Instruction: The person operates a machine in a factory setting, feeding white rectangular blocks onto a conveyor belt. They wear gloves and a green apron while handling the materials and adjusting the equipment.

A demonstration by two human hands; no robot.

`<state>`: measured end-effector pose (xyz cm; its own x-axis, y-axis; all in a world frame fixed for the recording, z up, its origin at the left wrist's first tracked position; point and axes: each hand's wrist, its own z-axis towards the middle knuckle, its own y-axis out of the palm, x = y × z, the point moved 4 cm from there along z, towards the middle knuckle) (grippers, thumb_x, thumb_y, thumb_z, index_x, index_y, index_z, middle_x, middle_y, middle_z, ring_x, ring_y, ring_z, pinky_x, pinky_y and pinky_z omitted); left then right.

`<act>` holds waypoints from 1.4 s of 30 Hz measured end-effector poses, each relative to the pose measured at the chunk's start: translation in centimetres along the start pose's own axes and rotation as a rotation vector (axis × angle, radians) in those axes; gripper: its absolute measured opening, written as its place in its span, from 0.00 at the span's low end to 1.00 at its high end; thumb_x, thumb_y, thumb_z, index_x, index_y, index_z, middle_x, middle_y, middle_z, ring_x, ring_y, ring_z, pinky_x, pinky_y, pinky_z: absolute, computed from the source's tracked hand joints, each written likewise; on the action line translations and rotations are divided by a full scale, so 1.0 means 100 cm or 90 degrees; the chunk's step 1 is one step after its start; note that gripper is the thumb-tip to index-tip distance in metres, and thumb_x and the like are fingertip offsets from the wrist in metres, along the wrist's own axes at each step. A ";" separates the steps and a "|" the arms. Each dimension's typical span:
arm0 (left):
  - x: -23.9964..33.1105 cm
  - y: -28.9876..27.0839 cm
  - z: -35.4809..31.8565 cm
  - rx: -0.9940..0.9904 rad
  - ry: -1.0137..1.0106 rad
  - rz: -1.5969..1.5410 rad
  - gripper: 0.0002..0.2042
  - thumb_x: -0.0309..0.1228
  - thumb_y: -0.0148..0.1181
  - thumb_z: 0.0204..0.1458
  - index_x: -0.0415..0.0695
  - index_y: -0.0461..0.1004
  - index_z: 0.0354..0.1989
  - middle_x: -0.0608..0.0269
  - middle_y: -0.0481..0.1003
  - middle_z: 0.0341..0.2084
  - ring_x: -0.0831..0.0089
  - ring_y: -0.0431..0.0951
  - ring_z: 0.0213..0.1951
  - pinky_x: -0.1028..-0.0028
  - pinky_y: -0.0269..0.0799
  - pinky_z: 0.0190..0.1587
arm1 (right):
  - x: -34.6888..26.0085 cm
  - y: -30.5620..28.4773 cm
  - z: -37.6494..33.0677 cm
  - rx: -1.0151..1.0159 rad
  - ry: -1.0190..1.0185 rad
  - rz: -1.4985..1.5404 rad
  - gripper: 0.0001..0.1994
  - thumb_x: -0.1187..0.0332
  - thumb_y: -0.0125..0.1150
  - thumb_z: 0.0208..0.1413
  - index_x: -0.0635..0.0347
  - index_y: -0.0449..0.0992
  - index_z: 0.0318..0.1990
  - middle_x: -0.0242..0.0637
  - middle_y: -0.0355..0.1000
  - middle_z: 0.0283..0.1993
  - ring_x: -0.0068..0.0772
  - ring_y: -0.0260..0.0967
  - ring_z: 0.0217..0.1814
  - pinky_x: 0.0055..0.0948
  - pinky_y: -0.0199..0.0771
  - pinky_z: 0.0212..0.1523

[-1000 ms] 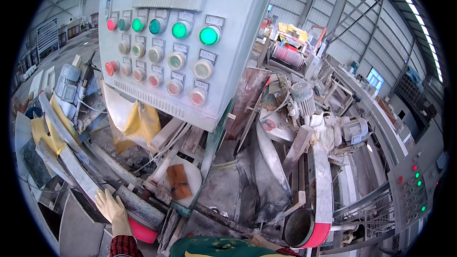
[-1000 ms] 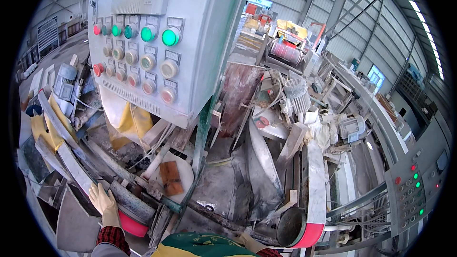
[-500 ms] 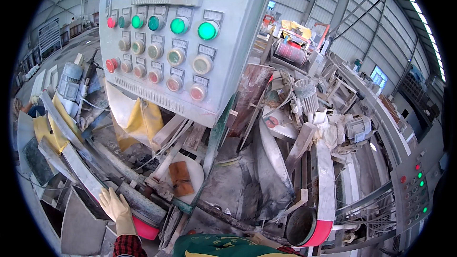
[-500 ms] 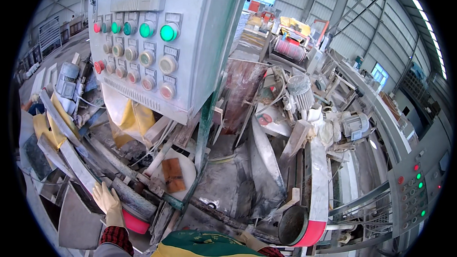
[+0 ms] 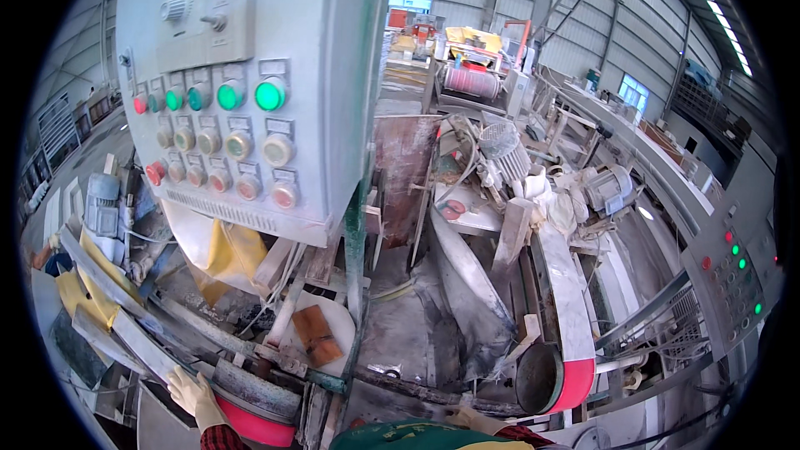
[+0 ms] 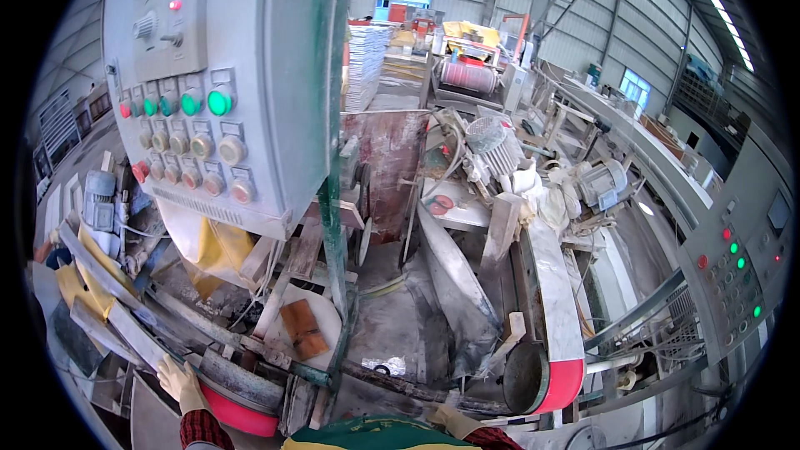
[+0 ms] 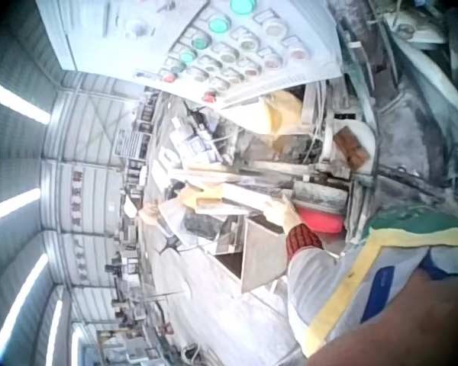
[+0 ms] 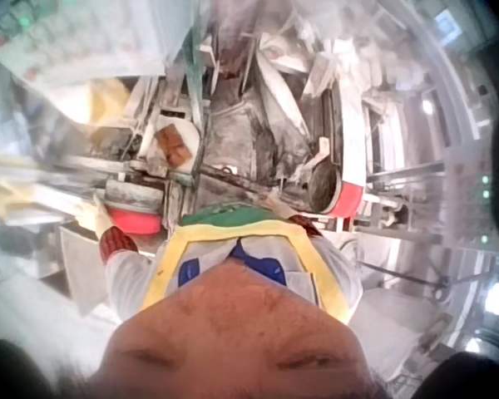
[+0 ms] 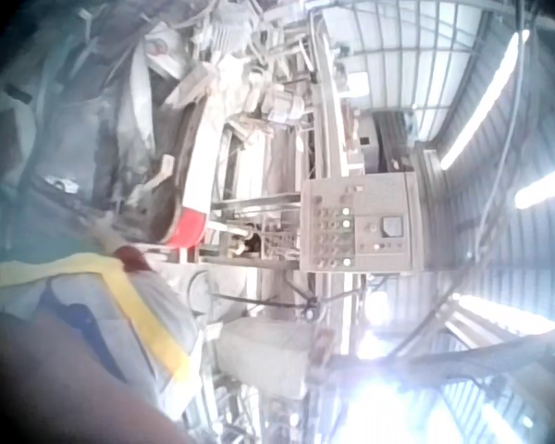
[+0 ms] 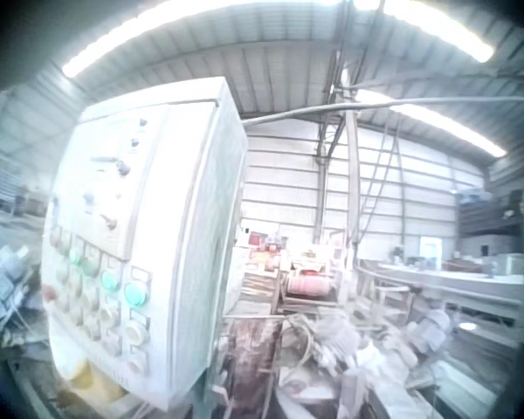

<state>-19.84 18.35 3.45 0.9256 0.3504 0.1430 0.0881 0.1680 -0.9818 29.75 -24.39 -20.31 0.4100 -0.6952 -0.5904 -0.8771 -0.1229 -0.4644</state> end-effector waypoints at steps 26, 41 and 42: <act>0.275 -0.058 -0.363 -0.370 0.857 -0.550 0.34 0.30 0.67 0.36 0.42 0.65 0.57 0.47 0.66 0.55 0.50 0.65 0.58 0.62 0.61 0.59 | -0.223 -0.101 -0.119 0.105 -0.190 0.745 0.32 0.70 0.58 0.56 0.55 0.51 0.67 0.37 0.72 0.42 0.27 0.71 0.41 0.24 0.73 0.45; 0.294 -0.007 -0.404 -0.847 0.850 -0.370 0.28 0.26 0.61 0.50 0.39 0.61 0.60 0.53 0.64 0.59 0.65 0.63 0.61 0.71 0.57 0.63 | 0.073 -0.189 -0.232 1.096 0.036 0.817 0.42 0.81 0.58 0.42 0.60 0.48 0.68 0.30 0.66 0.27 0.20 0.61 0.21 0.22 0.61 0.19; 0.288 0.001 -0.392 -0.852 0.810 -0.367 0.28 0.26 0.60 0.50 0.38 0.60 0.61 0.52 0.63 0.59 0.64 0.63 0.61 0.70 0.57 0.63 | 0.084 -0.195 -0.238 1.100 0.102 0.785 0.43 0.80 0.59 0.40 0.61 0.48 0.68 0.33 0.68 0.31 0.21 0.61 0.23 0.22 0.61 0.19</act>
<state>21.22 -7.67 2.62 0.3160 -0.3567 0.8792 0.0431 -0.9203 -0.3889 44.30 -44.67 -0.51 -0.1524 0.0598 -0.9865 0.4823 0.8757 -0.0214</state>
